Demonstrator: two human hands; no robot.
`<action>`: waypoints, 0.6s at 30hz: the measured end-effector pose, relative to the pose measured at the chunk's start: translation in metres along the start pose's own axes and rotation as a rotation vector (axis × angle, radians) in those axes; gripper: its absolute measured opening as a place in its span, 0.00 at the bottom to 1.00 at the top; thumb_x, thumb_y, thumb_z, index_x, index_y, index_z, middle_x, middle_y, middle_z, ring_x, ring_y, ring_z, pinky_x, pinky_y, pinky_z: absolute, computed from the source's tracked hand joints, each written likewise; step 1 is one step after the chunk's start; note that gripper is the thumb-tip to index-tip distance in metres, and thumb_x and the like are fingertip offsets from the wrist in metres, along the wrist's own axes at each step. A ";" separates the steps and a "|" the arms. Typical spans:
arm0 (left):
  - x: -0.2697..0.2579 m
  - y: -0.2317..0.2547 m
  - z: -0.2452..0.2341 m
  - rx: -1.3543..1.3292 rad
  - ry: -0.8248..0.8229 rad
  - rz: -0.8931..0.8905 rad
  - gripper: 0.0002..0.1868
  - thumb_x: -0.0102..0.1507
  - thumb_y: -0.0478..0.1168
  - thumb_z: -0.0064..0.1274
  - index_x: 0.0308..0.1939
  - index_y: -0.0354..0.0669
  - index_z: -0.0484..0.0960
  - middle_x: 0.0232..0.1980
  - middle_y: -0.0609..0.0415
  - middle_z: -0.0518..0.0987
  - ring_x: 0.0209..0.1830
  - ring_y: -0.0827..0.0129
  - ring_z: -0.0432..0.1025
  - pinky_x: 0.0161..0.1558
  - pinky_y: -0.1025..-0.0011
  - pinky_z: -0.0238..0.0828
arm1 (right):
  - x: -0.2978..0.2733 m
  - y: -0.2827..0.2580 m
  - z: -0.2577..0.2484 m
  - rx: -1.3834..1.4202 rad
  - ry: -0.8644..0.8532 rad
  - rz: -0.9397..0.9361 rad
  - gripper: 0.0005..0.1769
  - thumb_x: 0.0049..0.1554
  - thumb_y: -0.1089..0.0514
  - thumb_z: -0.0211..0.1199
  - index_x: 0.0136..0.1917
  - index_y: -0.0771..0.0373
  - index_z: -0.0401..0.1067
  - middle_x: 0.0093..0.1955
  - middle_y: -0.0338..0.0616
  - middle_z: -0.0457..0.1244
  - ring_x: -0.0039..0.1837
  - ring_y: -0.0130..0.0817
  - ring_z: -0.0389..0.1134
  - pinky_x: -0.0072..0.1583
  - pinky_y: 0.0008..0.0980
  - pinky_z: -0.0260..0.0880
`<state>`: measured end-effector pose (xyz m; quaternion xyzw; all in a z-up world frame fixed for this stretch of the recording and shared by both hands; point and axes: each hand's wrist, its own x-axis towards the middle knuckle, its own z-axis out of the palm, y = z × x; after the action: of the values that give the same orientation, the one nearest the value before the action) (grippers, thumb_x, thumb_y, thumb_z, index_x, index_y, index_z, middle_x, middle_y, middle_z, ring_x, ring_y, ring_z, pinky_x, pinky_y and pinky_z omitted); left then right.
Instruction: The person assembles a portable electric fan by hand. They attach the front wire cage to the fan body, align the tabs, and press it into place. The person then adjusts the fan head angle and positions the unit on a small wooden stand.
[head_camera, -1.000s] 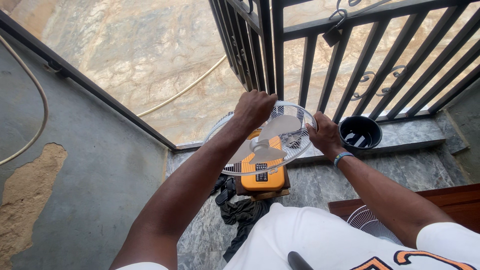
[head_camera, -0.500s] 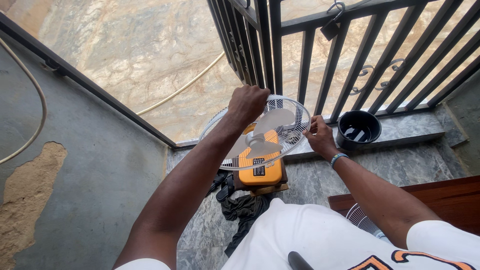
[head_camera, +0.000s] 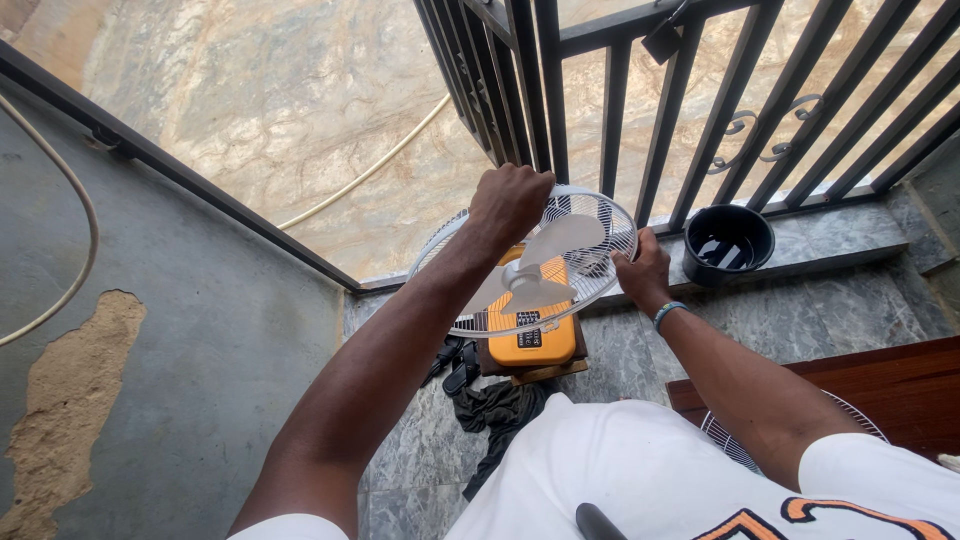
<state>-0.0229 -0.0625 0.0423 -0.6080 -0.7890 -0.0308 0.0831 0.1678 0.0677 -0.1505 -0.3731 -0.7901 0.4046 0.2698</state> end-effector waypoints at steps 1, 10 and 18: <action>-0.002 -0.001 -0.002 0.006 -0.004 -0.003 0.07 0.66 0.40 0.54 0.37 0.40 0.82 0.23 0.53 0.78 0.16 0.76 0.70 0.15 0.74 0.67 | 0.001 0.004 0.000 0.038 -0.050 0.060 0.15 0.57 0.58 0.71 0.50 0.63 0.67 0.47 0.54 0.71 0.49 0.48 0.74 0.52 0.44 0.74; -0.006 -0.006 -0.004 -0.013 -0.021 -0.042 0.08 0.68 0.39 0.54 0.37 0.42 0.84 0.22 0.54 0.79 0.15 0.77 0.69 0.16 0.74 0.65 | -0.007 0.021 0.010 0.276 -0.218 0.178 0.16 0.55 0.63 0.70 0.52 0.62 0.66 0.50 0.50 0.71 0.53 0.38 0.75 0.52 0.39 0.78; -0.007 -0.006 -0.004 -0.010 -0.018 -0.055 0.07 0.68 0.39 0.54 0.38 0.41 0.84 0.22 0.53 0.78 0.15 0.76 0.69 0.16 0.74 0.64 | -0.015 0.008 0.025 0.105 0.002 0.119 0.20 0.52 0.64 0.71 0.53 0.65 0.64 0.48 0.56 0.71 0.51 0.49 0.75 0.53 0.45 0.75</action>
<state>-0.0264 -0.0711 0.0453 -0.5869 -0.8059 -0.0314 0.0720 0.1618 0.0478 -0.1723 -0.4050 -0.7439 0.4604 0.2656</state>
